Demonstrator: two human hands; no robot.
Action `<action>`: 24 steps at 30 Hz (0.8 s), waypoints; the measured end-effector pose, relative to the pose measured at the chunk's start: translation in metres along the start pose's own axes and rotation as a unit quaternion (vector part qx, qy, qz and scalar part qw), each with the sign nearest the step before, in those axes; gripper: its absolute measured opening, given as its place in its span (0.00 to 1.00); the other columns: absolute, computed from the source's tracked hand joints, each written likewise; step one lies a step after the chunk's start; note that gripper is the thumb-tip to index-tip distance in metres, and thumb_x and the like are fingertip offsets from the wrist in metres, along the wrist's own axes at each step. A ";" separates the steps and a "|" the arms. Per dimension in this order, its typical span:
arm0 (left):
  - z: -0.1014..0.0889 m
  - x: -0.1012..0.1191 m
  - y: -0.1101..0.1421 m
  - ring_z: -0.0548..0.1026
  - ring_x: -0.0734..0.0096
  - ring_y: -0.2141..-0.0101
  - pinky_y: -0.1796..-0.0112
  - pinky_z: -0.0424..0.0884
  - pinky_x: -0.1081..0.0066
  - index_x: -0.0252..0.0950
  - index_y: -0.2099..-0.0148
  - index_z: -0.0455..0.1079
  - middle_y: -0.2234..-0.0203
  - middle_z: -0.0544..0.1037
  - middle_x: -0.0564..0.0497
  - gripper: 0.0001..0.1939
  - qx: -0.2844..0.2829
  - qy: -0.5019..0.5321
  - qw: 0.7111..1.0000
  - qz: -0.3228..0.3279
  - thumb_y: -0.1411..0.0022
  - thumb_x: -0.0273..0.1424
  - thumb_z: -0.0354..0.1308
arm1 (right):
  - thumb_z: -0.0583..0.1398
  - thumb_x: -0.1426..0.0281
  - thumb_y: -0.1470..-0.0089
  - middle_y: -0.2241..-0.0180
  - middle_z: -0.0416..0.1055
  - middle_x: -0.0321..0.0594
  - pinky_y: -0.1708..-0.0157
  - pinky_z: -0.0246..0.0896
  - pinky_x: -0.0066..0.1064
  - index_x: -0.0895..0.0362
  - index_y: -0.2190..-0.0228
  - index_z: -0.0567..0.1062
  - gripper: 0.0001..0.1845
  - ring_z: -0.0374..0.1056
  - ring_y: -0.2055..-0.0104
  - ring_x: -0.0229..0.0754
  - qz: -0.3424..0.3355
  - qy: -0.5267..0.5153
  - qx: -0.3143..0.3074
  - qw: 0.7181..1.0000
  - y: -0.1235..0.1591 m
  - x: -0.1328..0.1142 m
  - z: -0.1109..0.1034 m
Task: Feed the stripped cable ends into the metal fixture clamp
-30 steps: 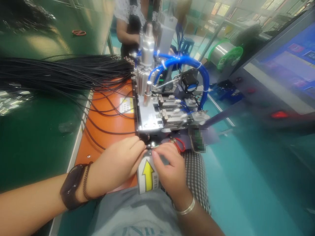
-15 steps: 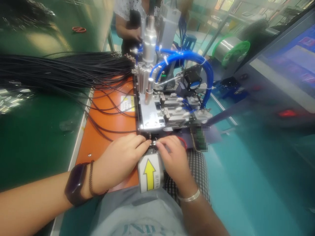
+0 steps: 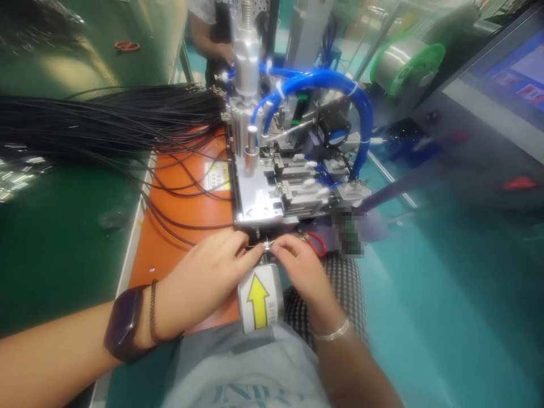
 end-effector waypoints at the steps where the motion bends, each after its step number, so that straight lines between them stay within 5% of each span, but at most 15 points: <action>1: 0.000 0.000 0.000 0.67 0.63 0.64 0.65 0.69 0.65 0.36 0.46 0.64 0.64 0.68 0.44 0.19 -0.001 0.003 1.000 0.002 0.39 0.21 0.47 | 0.56 0.69 0.48 0.74 0.68 0.33 0.71 0.58 0.28 0.56 0.75 0.71 0.06 0.64 0.69 0.38 0.003 -0.009 0.001 1.000 -0.001 0.001 0.001; 24: 0.003 0.002 0.004 0.65 0.60 0.63 0.66 0.69 0.61 0.38 0.40 0.58 0.61 0.66 0.43 0.29 -0.032 0.017 0.999 -0.004 0.45 0.27 0.53 | 0.58 0.71 0.54 0.77 0.66 0.31 0.72 0.57 0.27 0.56 0.78 0.69 0.03 0.61 0.73 0.36 0.017 -0.046 -0.006 0.999 -0.007 0.004 0.001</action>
Point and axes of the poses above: each hand's wrist, its own y-axis away from the middle knuckle, its own z-axis out of the palm, x = y × z, the point moved 4 cm from there along -y, towards the middle knuckle
